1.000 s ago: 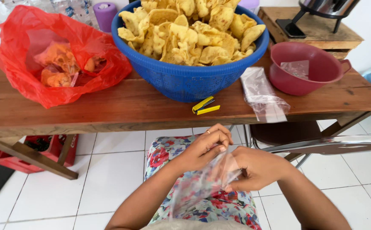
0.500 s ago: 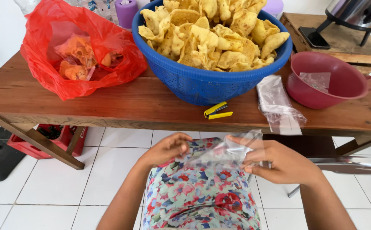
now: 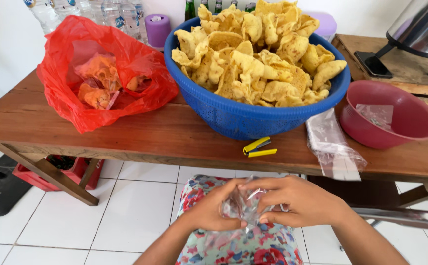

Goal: The person packs fried snacks from a blue basket into small clear plastic bags, folds the top, and seals each bag with a yellow stapler. Completed bags are placed into a red plastic bag on the table.

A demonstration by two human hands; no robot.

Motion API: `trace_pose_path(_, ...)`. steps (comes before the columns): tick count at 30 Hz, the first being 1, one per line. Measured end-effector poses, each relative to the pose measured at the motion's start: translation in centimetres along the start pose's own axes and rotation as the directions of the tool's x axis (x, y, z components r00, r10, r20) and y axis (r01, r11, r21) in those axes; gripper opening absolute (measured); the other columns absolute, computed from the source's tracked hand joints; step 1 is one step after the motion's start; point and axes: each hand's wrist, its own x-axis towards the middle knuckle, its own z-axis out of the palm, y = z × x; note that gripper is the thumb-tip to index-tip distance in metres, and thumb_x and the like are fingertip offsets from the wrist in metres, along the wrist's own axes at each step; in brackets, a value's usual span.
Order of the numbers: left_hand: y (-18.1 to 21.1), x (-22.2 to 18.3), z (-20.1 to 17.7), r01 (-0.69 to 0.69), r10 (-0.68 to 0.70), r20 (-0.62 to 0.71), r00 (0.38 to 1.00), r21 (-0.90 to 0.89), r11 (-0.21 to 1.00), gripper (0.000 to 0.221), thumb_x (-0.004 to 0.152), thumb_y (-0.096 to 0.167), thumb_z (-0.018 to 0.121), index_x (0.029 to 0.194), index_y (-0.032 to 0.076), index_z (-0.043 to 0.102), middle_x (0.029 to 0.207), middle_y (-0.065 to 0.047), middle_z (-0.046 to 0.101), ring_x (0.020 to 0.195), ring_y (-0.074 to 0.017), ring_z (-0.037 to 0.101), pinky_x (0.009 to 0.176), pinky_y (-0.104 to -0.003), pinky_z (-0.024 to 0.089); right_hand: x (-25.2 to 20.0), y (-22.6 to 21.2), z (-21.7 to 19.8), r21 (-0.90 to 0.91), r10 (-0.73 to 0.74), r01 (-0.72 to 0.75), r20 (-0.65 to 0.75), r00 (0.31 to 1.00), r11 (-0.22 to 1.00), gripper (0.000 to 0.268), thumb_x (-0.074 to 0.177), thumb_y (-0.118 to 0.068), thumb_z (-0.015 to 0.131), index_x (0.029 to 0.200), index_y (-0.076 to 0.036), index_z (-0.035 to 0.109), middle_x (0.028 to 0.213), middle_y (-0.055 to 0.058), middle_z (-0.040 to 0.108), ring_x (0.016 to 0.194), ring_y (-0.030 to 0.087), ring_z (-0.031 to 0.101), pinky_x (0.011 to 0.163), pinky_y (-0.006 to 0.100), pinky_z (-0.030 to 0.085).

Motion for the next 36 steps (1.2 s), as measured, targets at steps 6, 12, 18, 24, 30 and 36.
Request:
trace_pose_path(6,-2.9,0.4,0.3,-0.011,-0.002,-0.05,0.999,-0.254,0.967,0.072,0.082,0.014,0.083,0.144,0.003,0.049,0.114,-0.006,0.065,0.104,-0.0159,0.064,0.094,-0.034,0.054,0.7,1.1,-1.7,-0.05,-0.101,0.096,-0.107,0.989,0.994,0.019,0.089,-0.024,0.079,0.095,-0.007,0.072,0.14,0.013,0.067,0.1,0.027,0.078,0.07,0.033,0.064)
trace_pose_path(12,-4.1,0.5,0.1,0.046,-0.078,-0.079,0.994,-0.346,0.937,0.072,0.081,0.011,0.083,0.144,0.006,0.049,0.115,-0.005,0.064,0.109,-0.0145,0.061,0.1,-0.032,0.049,-0.8,3.1,-9.9,-0.274,-0.101,-0.054,-0.521,0.848,0.96,0.01,0.084,-0.016,0.071,0.093,-0.014,0.075,0.119,0.004,0.079,0.09,0.018,0.082,0.071,0.03,0.063)
trace_pose_path(18,-4.2,0.7,0.2,0.02,-0.081,-0.132,0.988,-0.408,0.913,0.074,0.081,0.006,0.081,0.145,0.007,0.044,0.119,-0.007,0.061,0.115,-0.015,0.058,0.103,-0.032,0.048,3.8,12.2,-18.6,-0.325,0.25,-0.657,-0.74,0.625,0.68,0.03,0.093,-0.025,0.071,0.116,-0.006,0.074,0.101,0.017,0.076,0.089,0.032,0.071,0.079,0.043,0.054)
trace_pose_path(24,-0.3,1.2,-2.4,-0.085,0.008,-0.261,0.965,-0.286,0.954,0.077,0.079,0.003,0.08,0.146,0.007,0.042,0.12,-0.008,0.062,0.11,-0.0179,0.061,0.095,-0.034,0.052,4.8,17.3,-20.7,-0.165,0.413,-0.66,-0.662,0.625,0.733,0.037,0.082,-0.029,0.081,0.108,-0.003,0.077,0.088,0.017,0.076,0.076,0.026,0.07,0.07,0.039,0.054)
trace_pose_path(30,9.1,3.9,-12.0,-0.442,0.417,-0.472,0.776,0.064,0.895,0.073,0.082,0.005,0.081,0.145,0.005,0.044,0.122,-0.012,0.061,0.11,-0.0198,0.061,0.092,-0.034,0.056,3.2,15.7,-24.6,0.03,0.323,-0.554,-0.838,0.44,0.832,0.025,0.09,-0.02,0.08,0.105,-0.002,0.075,0.082,0.013,0.071,0.066,0.018,0.062,0.061,0.033,0.05)
trace_pose_path(36,15.6,13.4,-19.2,-0.54,0.683,-0.417,0.6,0.419,0.73,0.074,0.093,0.001,0.081,0.15,0.008,0.035,0.127,-0.011,0.059,0.113,-0.0197,0.061,0.102,-0.035,0.057,3.3,14.0,-26.0,-0.304,-0.144,-0.425,-0.918,0.369,0.853,0.015,0.095,-0.009,0.078,0.107,-0.001,0.075,0.099,0.012,0.069,0.077,0.015,0.064,0.067,0.029,0.052)
